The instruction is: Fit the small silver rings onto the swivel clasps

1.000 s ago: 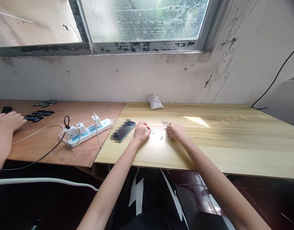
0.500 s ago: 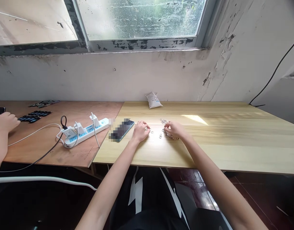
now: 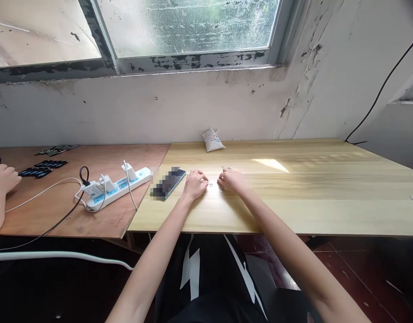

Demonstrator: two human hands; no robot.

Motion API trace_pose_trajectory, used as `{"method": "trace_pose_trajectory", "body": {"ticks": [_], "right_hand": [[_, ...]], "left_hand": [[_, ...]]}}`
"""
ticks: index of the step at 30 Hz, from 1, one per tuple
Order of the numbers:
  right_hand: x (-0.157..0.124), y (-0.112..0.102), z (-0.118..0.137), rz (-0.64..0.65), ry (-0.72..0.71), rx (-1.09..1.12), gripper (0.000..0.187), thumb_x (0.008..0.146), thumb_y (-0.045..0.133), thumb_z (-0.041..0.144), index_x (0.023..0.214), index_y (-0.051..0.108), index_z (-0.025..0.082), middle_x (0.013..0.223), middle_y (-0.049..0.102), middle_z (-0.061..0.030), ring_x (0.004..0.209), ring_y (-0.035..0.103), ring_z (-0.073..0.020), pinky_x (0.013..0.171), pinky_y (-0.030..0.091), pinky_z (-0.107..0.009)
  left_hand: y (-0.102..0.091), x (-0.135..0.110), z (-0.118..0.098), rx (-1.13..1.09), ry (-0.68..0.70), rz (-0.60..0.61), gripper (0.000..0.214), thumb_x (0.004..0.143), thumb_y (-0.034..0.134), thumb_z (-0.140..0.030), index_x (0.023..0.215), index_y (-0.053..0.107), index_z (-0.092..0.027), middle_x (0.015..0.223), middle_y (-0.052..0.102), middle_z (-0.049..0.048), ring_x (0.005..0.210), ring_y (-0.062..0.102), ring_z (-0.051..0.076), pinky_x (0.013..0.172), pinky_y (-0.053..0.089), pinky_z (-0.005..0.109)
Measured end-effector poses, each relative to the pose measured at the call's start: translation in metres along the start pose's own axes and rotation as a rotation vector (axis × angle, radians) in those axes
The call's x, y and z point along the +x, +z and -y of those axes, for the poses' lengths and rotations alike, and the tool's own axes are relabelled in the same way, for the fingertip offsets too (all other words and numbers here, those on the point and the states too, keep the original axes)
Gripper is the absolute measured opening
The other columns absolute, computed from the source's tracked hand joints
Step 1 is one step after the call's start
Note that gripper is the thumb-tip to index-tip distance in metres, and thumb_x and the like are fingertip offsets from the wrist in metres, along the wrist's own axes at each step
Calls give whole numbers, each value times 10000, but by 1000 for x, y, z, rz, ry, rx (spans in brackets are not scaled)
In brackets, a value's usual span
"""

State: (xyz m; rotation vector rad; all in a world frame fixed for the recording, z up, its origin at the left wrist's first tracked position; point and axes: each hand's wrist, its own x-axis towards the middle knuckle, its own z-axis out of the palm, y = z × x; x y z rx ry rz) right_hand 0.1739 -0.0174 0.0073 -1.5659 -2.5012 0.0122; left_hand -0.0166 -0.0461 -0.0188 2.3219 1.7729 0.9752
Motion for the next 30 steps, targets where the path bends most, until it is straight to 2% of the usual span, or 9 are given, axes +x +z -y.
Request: {"method": "trace_pose_trajectory", "body": {"ticks": [4,7,10,13,18,23,27,30], "right_hand": [[5,7,5,-24,0,126,302,916,475,214,817,745,122,1007,686,-174,896,650,-231,766,426,-293],[3,11,4,-86,19,305,251,897,527,252,820,744,152,979,708,-132,900,648,-220,774,445,-290],[1,15,7,-145,53,553,291,908,528,370,901,736,166,893,727,-83,803,652,-182,686,486,-265],[2,19,14,-179,75,813,438,906,491,494,961,724,128,804,723,-92,685,639,-162,532,493,-237],[2,22,21,-215,64,1098,465,834,551,539,877,739,116,761,714,-91,617,608,-136,460,491,-209],[-2,23,23,-211,44,1157,382,794,584,465,844,751,126,708,702,-74,568,594,-132,426,441,-199],[-5,22,26,-257,5,1106,287,791,597,371,889,756,153,856,731,-79,616,607,-127,569,492,-241],[-8,21,27,-302,-18,1047,268,800,613,386,874,756,171,876,733,-72,642,600,-132,630,484,-254]], "left_hand": [[0,0,0,-5,5,-4,139,824,577,-194,808,711,-226,1038,632,57,1079,527,243,958,411,398],[0,0,-3,-20,18,-8,129,827,588,-195,823,713,-229,1042,633,50,1080,528,233,965,407,381],[-2,0,-9,-44,57,-35,113,856,599,-237,866,712,-240,1068,637,38,1078,533,217,972,398,361],[-3,-1,-15,-52,87,-106,128,876,621,-334,917,710,-251,1093,636,37,1083,538,217,972,382,366],[-5,-1,-17,-5,17,-170,169,890,612,-383,900,710,-247,1083,637,50,1096,530,229,978,369,379],[-4,0,-14,-2,10,-182,147,875,633,-366,845,711,-245,1064,639,50,1086,529,233,972,370,383],[-4,1,-11,-30,-10,-199,124,868,643,-342,840,712,-243,1048,644,50,1076,537,234,960,384,386],[-4,2,-11,-130,-26,-185,96,850,668,-307,821,711,-226,1012,652,47,1063,552,215,972,407,367]]}}
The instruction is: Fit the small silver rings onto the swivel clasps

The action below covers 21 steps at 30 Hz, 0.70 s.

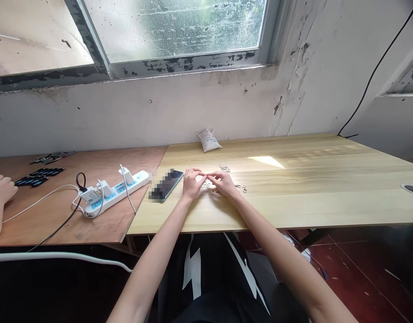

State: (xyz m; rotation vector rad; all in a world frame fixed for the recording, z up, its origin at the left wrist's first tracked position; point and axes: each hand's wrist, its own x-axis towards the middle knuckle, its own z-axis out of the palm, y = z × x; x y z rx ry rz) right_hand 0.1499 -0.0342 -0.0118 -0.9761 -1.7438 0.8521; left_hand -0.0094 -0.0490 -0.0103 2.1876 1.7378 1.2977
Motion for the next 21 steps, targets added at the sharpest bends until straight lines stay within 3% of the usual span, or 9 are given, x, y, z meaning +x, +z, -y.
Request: {"method": "trace_pose_trajectory", "body": {"ticks": [6,11,16,21], "right_hand": [[0,-5,-4,-29,-51,-60,241,817,612,387,800,734,180,772,723,-51,625,576,-135,629,455,-250],[0,-4,-7,-25,-77,-74,219,851,579,362,815,689,176,762,696,-35,595,567,-123,595,444,-243],[0,0,-9,-13,-101,-37,269,880,543,421,822,643,179,766,672,-35,574,549,-120,550,440,-246],[1,-2,-6,3,-49,83,365,853,562,500,1011,631,178,938,660,-68,611,561,-117,519,457,-243]], "left_hand": [[1,1,-2,-147,-21,79,69,831,689,-277,812,722,-220,1003,664,40,1060,572,197,971,437,349],[1,1,0,-196,20,57,96,840,683,-303,889,733,-238,1011,672,36,1074,568,202,960,448,355],[1,2,4,-278,40,37,78,819,701,-309,825,738,-241,978,681,47,1043,572,229,948,444,404],[0,4,3,-381,13,13,96,791,727,-332,780,728,-237,987,676,47,1056,574,231,975,423,416]]}}
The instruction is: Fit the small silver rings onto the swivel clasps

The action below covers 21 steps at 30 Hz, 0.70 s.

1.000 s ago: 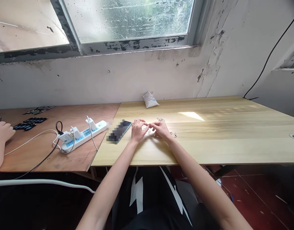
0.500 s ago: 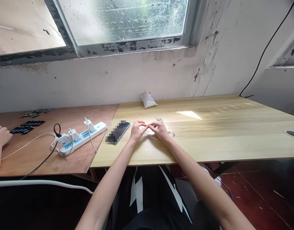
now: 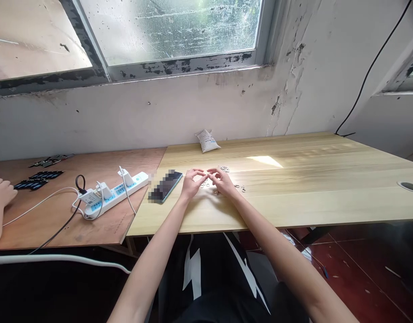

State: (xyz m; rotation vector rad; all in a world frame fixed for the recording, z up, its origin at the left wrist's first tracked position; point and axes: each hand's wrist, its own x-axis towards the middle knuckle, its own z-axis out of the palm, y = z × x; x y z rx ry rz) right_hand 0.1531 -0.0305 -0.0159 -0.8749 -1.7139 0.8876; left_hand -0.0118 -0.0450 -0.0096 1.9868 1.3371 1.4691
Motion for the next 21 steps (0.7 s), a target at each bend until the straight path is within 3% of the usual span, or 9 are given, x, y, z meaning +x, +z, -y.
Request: {"method": "trace_pose_trajectory", "body": {"ticks": [4,6,10,15,21], "right_hand": [[-2,-2,10,220,152,185,460,859,514,585,936,653,154,839,671,-69,523,526,-100,397,364,-204],[-3,-3,15,268,191,255,473,871,491,593,885,643,145,819,674,-72,503,511,-87,372,320,-187],[-6,-6,21,281,240,333,402,877,512,546,892,599,154,834,665,-63,528,528,-81,391,336,-173],[-3,-5,12,231,168,162,378,907,425,515,830,555,168,802,638,-44,507,527,-88,407,377,-198],[0,-2,-2,141,62,1,354,893,480,477,709,549,182,681,600,-10,499,477,-95,494,382,-231]], "left_hand": [[0,2,0,-67,-44,6,98,771,742,-326,781,733,-229,1022,664,58,1069,589,233,974,429,411],[0,2,1,-89,-52,7,99,762,746,-322,786,738,-226,1038,661,64,1079,591,237,979,429,416],[-1,2,1,-118,-56,44,95,764,741,-310,820,752,-234,1067,661,69,1110,584,240,999,428,425],[-1,2,0,-74,-48,80,93,803,699,-307,805,755,-232,1080,667,70,1130,578,237,1020,424,429],[1,2,3,-21,-57,79,64,796,688,-254,780,740,-221,1045,674,71,1096,591,242,979,458,428]]}}
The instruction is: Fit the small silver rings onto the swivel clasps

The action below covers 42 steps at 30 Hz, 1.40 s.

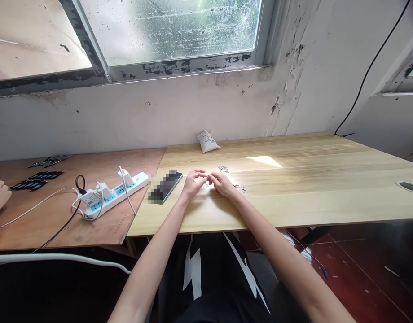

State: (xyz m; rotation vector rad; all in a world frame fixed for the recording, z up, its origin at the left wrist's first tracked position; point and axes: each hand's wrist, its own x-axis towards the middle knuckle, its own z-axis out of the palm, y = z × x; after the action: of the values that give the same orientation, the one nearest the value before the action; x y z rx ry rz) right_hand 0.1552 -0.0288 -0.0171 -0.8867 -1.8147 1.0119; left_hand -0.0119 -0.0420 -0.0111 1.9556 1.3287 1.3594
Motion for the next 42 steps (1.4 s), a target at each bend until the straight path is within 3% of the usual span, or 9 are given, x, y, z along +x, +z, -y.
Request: {"method": "trace_pose_trajectory", "body": {"ticks": [8,13,17,20,25,30,34,37,42], "right_hand": [[-1,-2,-1,-66,-72,-124,332,881,540,474,776,639,175,676,648,-23,575,529,-129,558,398,-249],[-1,-2,-4,-138,-114,-199,225,855,580,373,875,691,178,715,677,-29,580,518,-126,570,404,-251],[-1,-1,-4,-138,-150,-210,176,839,582,312,850,709,190,781,711,-39,586,536,-123,593,427,-259],[-2,-2,-3,-132,-164,-212,174,842,578,307,815,712,198,793,712,-38,612,554,-131,612,441,-264],[-1,-3,-4,-137,-115,-215,288,857,592,432,976,701,193,920,662,-57,610,534,-118,624,447,-275],[0,-7,-3,-14,-141,-182,383,880,550,530,843,707,182,839,642,-46,628,502,-126,627,421,-264],[0,-14,3,-111,-164,-451,304,918,544,437,837,715,200,823,661,-43,624,509,-129,604,357,-256],[0,-15,9,-170,-265,-738,256,958,501,333,898,719,214,842,680,-48,688,546,-142,590,301,-256],[-6,-12,17,34,-487,-1014,283,980,413,181,965,696,194,835,679,-75,750,537,-163,558,274,-275]], "left_hand": [[0,-4,-6,98,44,-62,69,768,679,-177,718,694,-222,1052,650,52,1120,539,243,1026,398,439],[2,-6,-4,331,107,-124,64,764,694,-192,722,691,-239,1078,654,31,1104,534,246,1006,381,439],[2,-5,1,432,89,-143,54,757,712,-210,717,689,-238,1107,654,33,1110,527,261,958,387,434],[1,-5,2,429,100,-153,35,764,709,-223,737,696,-242,1113,651,41,1111,523,271,944,387,438],[1,-6,-4,378,155,-155,35,784,696,-228,770,704,-259,1126,644,31,1117,512,270,987,374,437],[-3,-5,-11,300,186,-213,46,802,683,-234,774,712,-256,1161,625,27,1118,503,255,1004,372,418],[-4,-4,-9,288,155,-183,58,784,693,-208,737,698,-242,1186,622,24,1153,497,265,1040,332,449],[-3,-3,-3,280,80,-113,71,785,682,-198,726,690,-237,1187,627,26,1175,493,271,1041,328,467],[-2,-3,3,291,58,-32,79,781,681,-197,710,678,-232,1205,627,27,1186,488,269,1056,320,474]]}}
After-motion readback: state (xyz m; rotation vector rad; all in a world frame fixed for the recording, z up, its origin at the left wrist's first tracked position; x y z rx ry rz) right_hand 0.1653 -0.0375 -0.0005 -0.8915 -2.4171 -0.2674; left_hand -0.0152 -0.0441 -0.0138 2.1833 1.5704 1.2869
